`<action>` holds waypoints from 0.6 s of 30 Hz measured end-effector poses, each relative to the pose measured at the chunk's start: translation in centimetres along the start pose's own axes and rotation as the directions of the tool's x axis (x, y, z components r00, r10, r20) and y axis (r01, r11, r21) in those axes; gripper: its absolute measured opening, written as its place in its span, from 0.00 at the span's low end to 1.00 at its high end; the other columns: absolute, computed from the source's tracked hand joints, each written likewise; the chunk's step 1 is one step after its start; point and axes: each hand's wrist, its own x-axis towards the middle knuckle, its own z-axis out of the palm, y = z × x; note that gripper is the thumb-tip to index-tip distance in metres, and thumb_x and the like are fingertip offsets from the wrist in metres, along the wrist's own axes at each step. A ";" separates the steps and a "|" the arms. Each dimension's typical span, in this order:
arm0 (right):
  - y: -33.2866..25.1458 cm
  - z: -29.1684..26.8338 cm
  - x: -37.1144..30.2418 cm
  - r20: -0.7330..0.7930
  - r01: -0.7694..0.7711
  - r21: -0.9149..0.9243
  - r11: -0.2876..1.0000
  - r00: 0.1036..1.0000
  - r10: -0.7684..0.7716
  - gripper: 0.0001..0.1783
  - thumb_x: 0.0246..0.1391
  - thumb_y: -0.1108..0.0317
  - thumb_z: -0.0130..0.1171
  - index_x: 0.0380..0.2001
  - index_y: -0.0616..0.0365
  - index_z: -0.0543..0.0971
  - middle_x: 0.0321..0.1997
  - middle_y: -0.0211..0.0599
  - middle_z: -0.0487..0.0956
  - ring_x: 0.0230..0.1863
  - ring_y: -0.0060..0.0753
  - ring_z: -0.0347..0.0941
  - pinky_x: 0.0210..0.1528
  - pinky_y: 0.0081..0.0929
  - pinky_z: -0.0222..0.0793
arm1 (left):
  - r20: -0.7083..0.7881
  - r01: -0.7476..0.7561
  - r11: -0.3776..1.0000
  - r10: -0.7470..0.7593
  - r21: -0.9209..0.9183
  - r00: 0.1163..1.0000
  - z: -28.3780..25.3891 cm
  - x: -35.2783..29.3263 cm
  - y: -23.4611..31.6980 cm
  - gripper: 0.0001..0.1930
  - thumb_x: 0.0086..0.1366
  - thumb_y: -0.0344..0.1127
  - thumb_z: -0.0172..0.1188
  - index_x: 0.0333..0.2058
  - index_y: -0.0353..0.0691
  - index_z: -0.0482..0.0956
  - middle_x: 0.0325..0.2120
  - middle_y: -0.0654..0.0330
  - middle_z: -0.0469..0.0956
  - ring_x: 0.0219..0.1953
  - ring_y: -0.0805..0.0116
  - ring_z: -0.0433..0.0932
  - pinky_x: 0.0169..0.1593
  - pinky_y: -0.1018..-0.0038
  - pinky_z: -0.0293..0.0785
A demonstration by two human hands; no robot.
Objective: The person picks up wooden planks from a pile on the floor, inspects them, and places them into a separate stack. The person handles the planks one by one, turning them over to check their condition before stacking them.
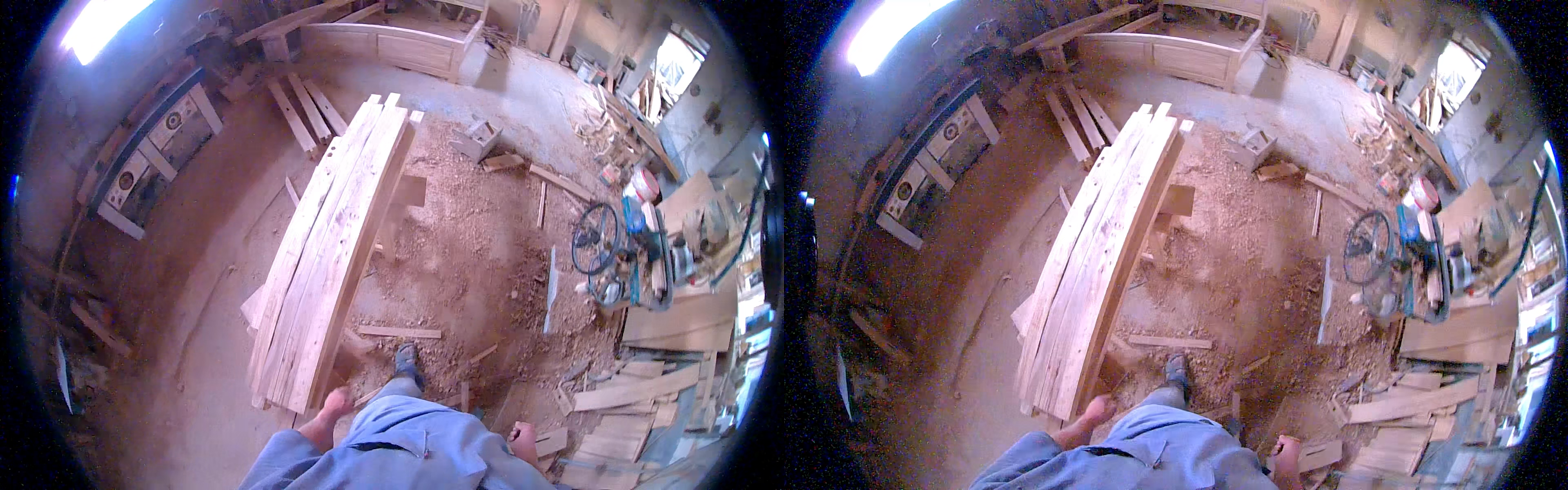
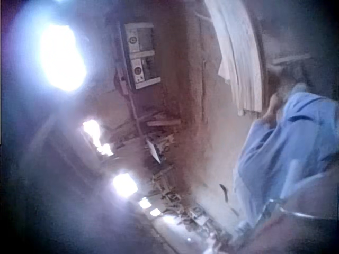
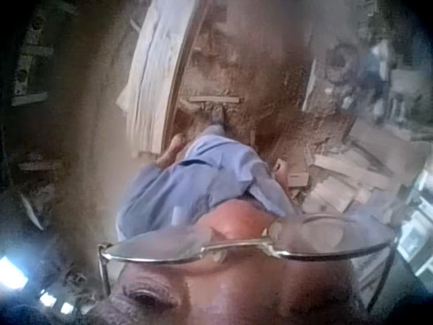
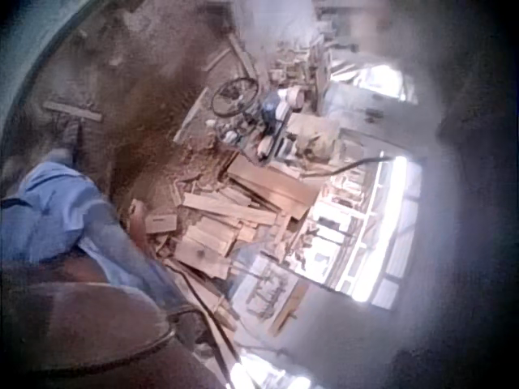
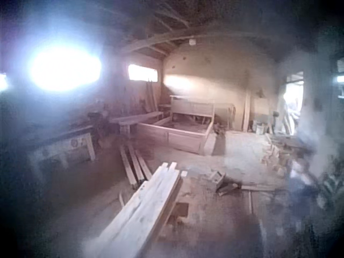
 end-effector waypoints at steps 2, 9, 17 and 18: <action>-2.5 -2.2 2.8 0.169 0.380 -0.268 0.885 0.923 -0.345 0.09 0.49 0.72 0.56 0.22 0.48 0.67 0.16 0.25 0.65 0.13 0.22 0.60 0.13 0.21 0.56 | -0.184 -0.119 0.992 0.110 -0.038 0.977 -2.4 6.9 6.3 0.21 0.59 0.45 0.57 0.42 0.31 0.78 0.40 0.45 0.80 0.43 0.46 0.78 0.48 0.56 0.73; -18.3 14.3 6.7 0.344 0.311 -0.180 0.933 0.909 -0.237 0.11 0.52 0.74 0.51 0.19 0.49 0.66 0.16 0.25 0.63 0.16 0.22 0.61 0.17 0.21 0.58 | -0.400 -0.127 0.966 0.028 -0.224 0.916 -15.3 23.6 17.9 0.21 0.61 0.41 0.53 0.50 0.35 0.75 0.41 0.38 0.78 0.47 0.42 0.77 0.52 0.55 0.72; -38.8 32.5 17.9 0.321 0.069 0.023 0.997 0.944 -0.073 0.13 0.49 0.75 0.56 0.19 0.44 0.67 0.18 0.25 0.65 0.17 0.25 0.63 0.17 0.23 0.59 | -0.650 -0.170 0.954 -0.032 -0.246 0.759 -21.0 34.8 29.5 0.24 0.59 0.37 0.59 0.52 0.32 0.73 0.44 0.41 0.77 0.48 0.43 0.74 0.55 0.56 0.69; -41.3 36.0 18.6 0.312 0.069 0.009 0.998 0.948 -0.068 0.13 0.49 0.75 0.57 0.19 0.44 0.66 0.18 0.24 0.65 0.16 0.25 0.63 0.16 0.23 0.59 | -0.649 -0.108 0.961 -0.087 -0.254 0.756 -21.5 35.9 30.1 0.24 0.59 0.37 0.59 0.53 0.31 0.73 0.45 0.41 0.76 0.49 0.43 0.73 0.56 0.56 0.67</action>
